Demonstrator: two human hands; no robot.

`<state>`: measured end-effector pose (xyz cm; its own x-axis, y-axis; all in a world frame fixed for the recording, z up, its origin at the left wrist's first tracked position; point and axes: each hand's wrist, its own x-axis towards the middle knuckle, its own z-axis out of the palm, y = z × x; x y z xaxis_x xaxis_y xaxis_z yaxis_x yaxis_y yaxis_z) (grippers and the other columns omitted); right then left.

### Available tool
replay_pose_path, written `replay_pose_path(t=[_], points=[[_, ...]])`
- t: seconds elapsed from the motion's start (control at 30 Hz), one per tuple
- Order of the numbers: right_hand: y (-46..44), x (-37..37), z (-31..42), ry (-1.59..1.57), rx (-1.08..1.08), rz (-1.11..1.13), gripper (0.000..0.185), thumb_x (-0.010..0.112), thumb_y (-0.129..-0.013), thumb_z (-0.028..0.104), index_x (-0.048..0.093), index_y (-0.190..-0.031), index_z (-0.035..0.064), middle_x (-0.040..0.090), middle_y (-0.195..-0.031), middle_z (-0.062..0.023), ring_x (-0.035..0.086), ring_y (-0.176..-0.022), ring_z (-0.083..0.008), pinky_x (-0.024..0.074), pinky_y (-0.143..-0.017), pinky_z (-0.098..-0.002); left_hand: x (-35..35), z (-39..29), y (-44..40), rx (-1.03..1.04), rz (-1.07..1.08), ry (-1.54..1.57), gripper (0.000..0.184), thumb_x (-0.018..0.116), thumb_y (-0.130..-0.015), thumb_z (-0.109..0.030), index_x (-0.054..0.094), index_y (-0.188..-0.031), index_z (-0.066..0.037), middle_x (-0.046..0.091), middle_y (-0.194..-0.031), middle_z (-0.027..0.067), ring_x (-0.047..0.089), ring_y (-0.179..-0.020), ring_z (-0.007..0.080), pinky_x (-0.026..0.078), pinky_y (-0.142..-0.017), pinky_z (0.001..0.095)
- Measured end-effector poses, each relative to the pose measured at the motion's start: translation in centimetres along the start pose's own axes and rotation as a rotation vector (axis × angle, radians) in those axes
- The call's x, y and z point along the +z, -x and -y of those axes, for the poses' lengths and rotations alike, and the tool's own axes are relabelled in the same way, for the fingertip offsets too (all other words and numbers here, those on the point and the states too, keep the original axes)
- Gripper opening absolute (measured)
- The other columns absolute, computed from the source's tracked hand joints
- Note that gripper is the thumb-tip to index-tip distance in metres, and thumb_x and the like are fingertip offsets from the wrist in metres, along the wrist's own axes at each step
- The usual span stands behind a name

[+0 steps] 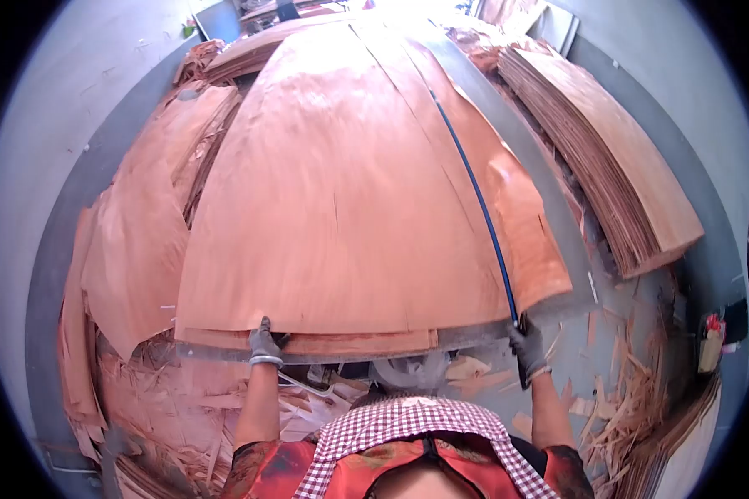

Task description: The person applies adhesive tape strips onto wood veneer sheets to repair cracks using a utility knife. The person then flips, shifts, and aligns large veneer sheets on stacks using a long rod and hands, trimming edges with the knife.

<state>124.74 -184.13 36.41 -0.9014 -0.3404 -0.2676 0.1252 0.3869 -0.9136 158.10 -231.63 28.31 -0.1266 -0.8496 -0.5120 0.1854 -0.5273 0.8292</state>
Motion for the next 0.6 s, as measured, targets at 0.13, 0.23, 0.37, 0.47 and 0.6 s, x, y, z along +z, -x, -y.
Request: replay_pose_path(t=[0.13,0.23,0.37,0.47,0.6], points=[[-1.1,-1.8,-0.9,-0.132,0.06,0.02,0.015,0.065,-0.079,0.017,0.055,-0.084,0.0065,0.05,-0.059,0.0013,0.045,-0.046,-0.0076,0.0356,-0.041,-0.0231,1.4,-0.7,0.5,-0.031,-0.041,-0.092,0.025,0.059,-0.087,-0.028,0.051,-0.107,-0.016,0.063,-0.091,0.008,0.064,-0.074,0.0243,0.053,-0.048,0.0358],[2.3,-3.1,-2.3,-0.024,0.148,0.017,0.014,0.066,-0.079,0.018,0.056,-0.083,0.0083,0.05,-0.061,0.0025,0.045,-0.047,-0.0064,0.035,-0.042,-0.0221,1.2,-0.9,0.3,-0.133,-0.029,-0.048,0.022,0.059,-0.087,-0.027,0.053,-0.105,-0.017,0.064,-0.087,0.0071,0.063,-0.069,0.0233,0.053,-0.047,0.0349],[7.7,-1.9,-4.2,-0.092,0.255,0.018,0.013,0.067,-0.079,0.017,0.057,-0.083,0.0096,0.049,-0.06,0.0037,0.045,-0.047,-0.0047,0.035,-0.041,-0.0204,1.0,-0.4,0.6,-0.068,-0.022,-0.043,0.022,0.063,-0.084,-0.029,0.056,-0.101,-0.016,0.063,-0.081,0.0057,0.06,-0.057,0.0203,0.051,-0.045,0.0303],[10.7,0.0,-2.7,-0.124,0.317,0.023,0.013,0.066,-0.08,0.014,0.054,-0.08,0.0096,0.048,-0.056,0.0038,0.045,-0.046,-0.0055,0.0355,-0.04,-0.0211,0.8,-0.1,0.7,-0.051,-0.037,-0.066,0.024,0.063,-0.084,-0.032,0.057,-0.099,-0.015,0.063,-0.081,0.0035,0.059,-0.058,0.0188,0.049,-0.046,0.0274],[10.7,1.0,-5.6,-0.199,0.295,0.176,0.014,0.067,-0.079,0.014,0.056,-0.086,0.0078,0.047,-0.059,0.0044,0.045,-0.047,-0.005,0.0367,-0.041,-0.0207,1.3,-0.3,0.6,-0.111,-0.059,-0.071,0.018,0.063,-0.084,-0.03,0.06,-0.094,-0.016,0.064,-0.078,0.0032,0.059,-0.059,0.0186,0.049,-0.046,0.0286]])
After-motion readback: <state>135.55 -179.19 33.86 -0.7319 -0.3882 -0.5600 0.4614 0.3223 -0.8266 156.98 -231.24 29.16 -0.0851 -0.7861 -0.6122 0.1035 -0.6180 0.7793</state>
